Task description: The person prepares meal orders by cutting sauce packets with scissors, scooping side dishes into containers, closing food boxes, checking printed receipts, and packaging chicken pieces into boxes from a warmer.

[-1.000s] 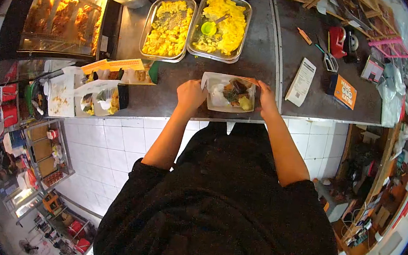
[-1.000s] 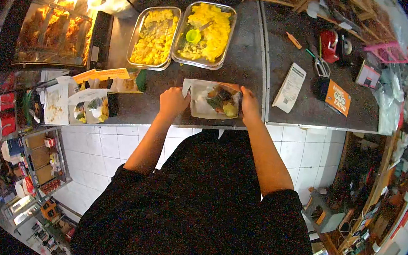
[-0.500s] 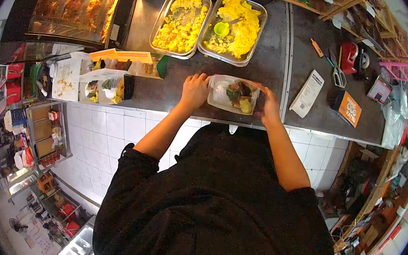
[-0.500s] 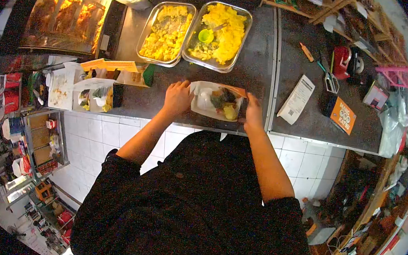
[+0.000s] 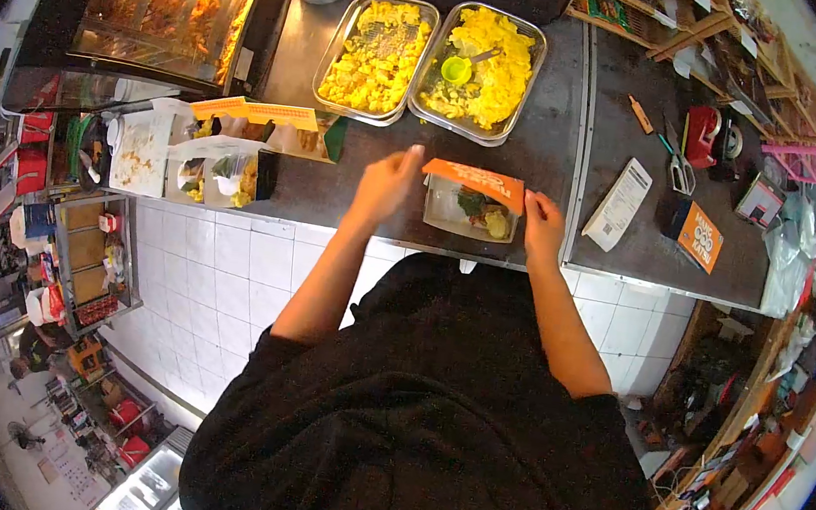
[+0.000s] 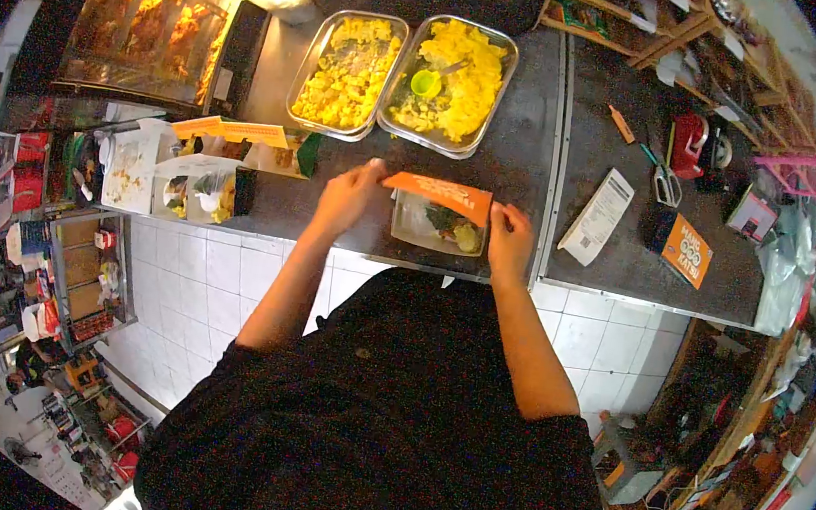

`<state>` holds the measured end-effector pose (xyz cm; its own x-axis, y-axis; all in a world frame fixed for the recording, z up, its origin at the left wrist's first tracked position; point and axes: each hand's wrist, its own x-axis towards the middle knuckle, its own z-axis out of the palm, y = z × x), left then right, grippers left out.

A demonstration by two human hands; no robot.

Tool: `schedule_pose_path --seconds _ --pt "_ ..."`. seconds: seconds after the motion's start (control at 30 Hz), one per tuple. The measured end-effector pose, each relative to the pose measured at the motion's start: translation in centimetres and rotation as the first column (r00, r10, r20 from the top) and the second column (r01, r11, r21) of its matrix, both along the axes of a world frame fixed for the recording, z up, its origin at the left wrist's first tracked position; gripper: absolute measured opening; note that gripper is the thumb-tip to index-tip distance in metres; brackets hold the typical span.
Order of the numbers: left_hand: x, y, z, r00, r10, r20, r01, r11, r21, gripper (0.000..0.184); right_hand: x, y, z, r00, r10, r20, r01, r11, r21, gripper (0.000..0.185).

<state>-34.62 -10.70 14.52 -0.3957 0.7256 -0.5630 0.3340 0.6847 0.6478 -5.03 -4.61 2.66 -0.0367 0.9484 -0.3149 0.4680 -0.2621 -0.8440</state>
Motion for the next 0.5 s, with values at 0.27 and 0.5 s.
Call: schedule_pose_path --seconds 0.27,0.5 --pt "5.0 -4.5 -13.3 0.963 -0.057 -0.262 0.145 0.934 0.328 0.059 -1.7 -3.0 -3.2 0.997 0.004 0.073 0.001 0.997 -0.073 0.068" --pt "0.8 -1.9 -11.9 0.984 0.032 0.174 -0.052 0.992 0.113 0.07 0.3 0.7 -3.6 0.938 0.232 0.257 -0.196 0.968 -0.158 0.061"
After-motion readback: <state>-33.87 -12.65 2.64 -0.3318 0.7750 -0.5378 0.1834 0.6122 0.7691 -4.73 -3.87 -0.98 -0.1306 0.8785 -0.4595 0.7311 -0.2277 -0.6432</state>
